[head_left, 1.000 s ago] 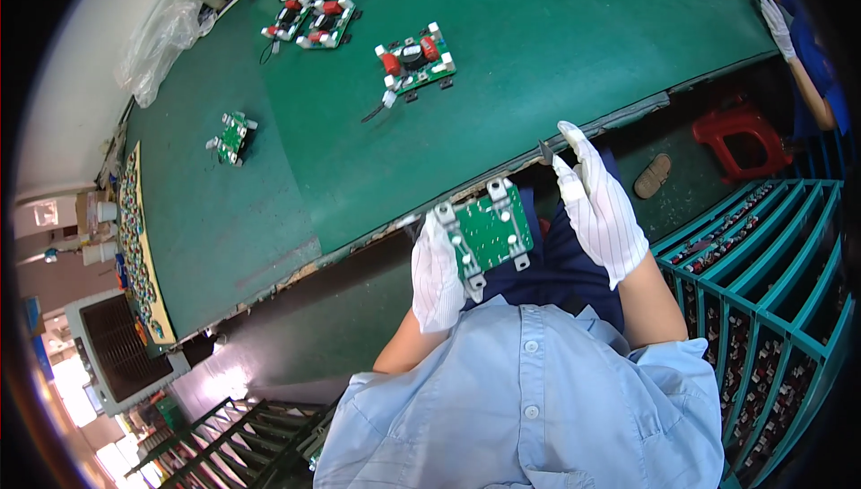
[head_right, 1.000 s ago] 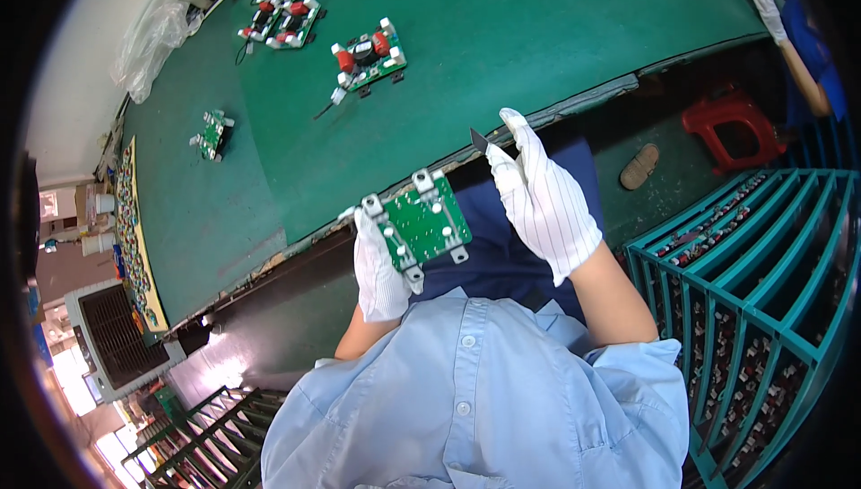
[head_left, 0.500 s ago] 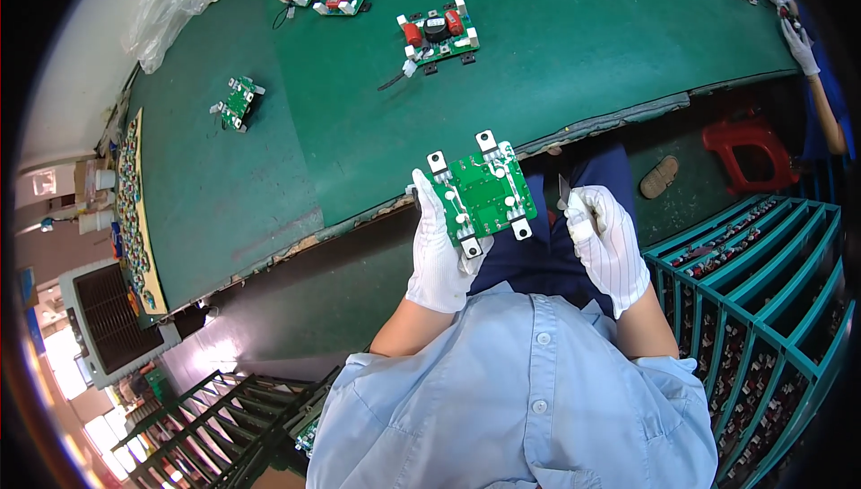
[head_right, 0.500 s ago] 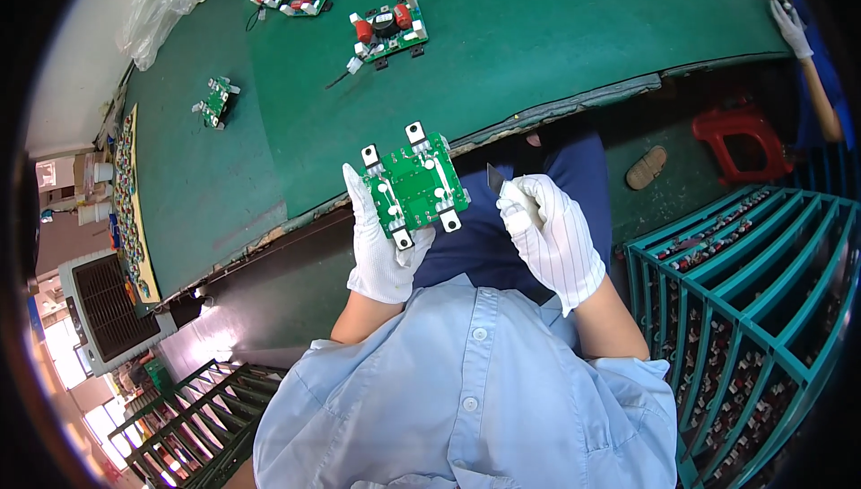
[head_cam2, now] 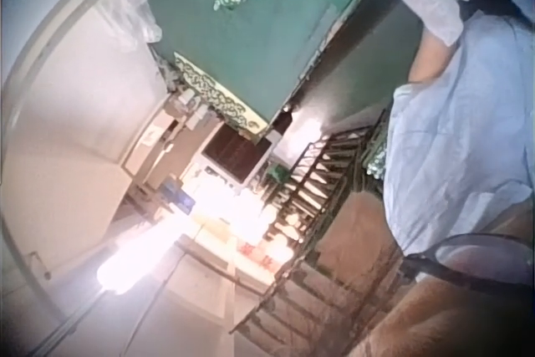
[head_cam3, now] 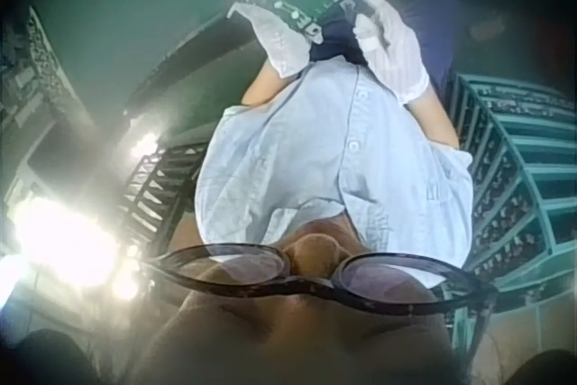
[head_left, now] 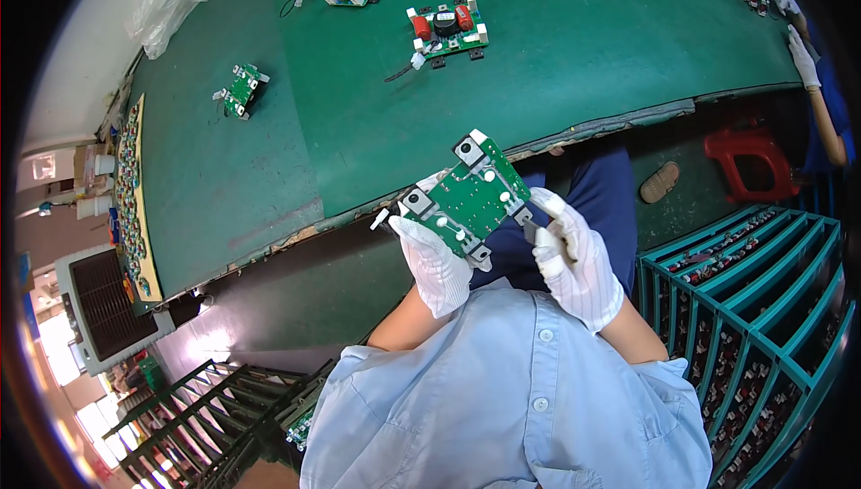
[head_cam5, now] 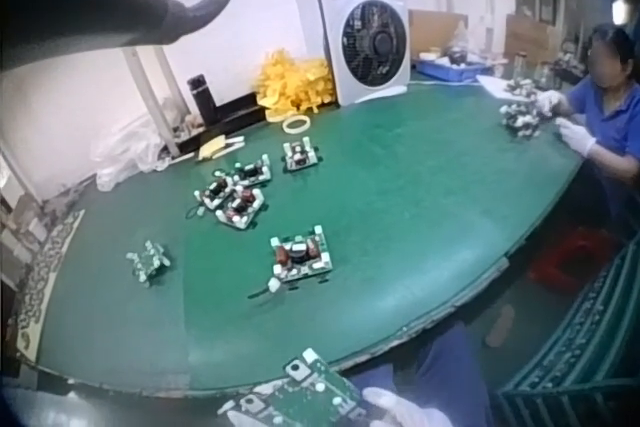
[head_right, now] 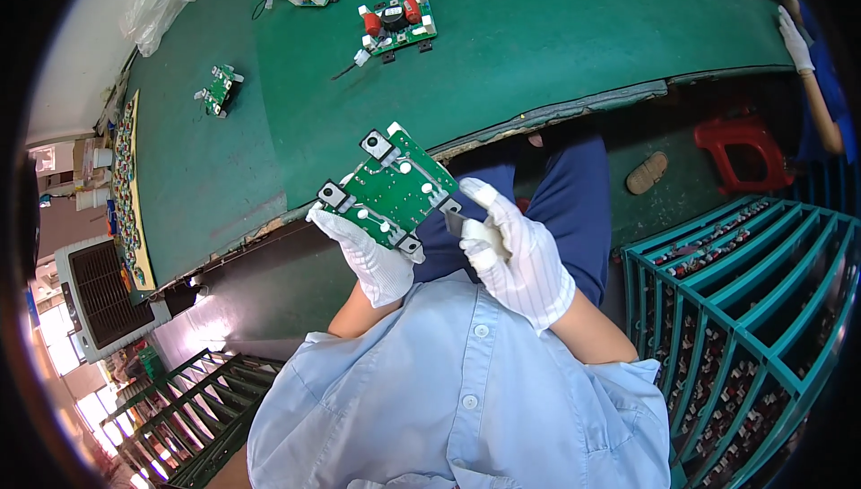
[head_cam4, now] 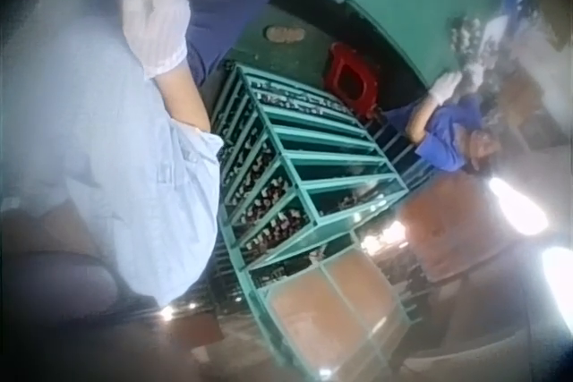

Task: The person assembles electronic circuit board modules by hand, then places them into batch trays.

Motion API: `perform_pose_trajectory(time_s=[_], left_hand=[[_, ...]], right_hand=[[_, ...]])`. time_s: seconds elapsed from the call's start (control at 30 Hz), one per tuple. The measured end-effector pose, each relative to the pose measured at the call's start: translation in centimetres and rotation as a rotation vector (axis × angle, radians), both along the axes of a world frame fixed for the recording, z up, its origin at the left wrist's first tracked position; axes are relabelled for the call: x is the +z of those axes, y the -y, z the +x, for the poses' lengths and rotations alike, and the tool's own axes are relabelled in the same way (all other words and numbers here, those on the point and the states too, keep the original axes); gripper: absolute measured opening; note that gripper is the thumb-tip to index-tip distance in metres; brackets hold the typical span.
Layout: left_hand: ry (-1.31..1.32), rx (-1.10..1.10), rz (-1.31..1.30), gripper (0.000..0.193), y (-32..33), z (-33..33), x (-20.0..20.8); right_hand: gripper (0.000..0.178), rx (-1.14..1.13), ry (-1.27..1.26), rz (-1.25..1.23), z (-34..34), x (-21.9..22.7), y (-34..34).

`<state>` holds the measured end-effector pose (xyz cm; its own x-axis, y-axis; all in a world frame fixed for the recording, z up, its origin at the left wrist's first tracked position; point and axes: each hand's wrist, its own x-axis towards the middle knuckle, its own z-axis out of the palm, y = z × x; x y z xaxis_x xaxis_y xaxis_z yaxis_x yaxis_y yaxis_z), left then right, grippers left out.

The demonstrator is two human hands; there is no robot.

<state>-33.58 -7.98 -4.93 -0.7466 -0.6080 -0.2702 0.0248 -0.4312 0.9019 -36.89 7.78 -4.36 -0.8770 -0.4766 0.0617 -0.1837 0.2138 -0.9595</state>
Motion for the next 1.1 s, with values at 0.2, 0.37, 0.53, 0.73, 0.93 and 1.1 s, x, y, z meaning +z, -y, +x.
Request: perform_pose_trajectory(time_s=[0.2, 0.37, 0.53, 0.73, 0.93, 1.1], left_hand=[[-0.223, -0.217, -0.019, 0.056, 0.6, 0.5, 0.2], [-0.196, -0.125, 0.138, 0.053, 0.4, 0.6, -0.1], [0.049, -0.329, -0.002, 0.084, 1.1, 0.9, 0.0], [0.042, 0.115, 0.114, 0.072, -0.5, -1.1, 1.5], [0.091, -0.107, 0.149, 0.076, 0.4, -0.6, 0.9], [-0.061, -0.132, 0.507, 0.069, 0.9, -1.7, 1.8]], right_hand=[[0.05, 0.027, -0.132, 0.093, -0.1, -1.1, 1.3], [0.052, 0.078, -0.095, 0.025, -0.2, -0.8, 0.9], [0.05, -0.028, -0.242, -0.043, -0.4, -1.3, 1.8], [0.04, -0.198, -0.085, -0.114, 0.0, -1.7, 2.3], [0.037, -0.018, 0.047, -0.095, 1.1, -0.5, 1.6], [0.032, 0.018, -0.152, -0.075, 1.4, -1.1, 2.3]])
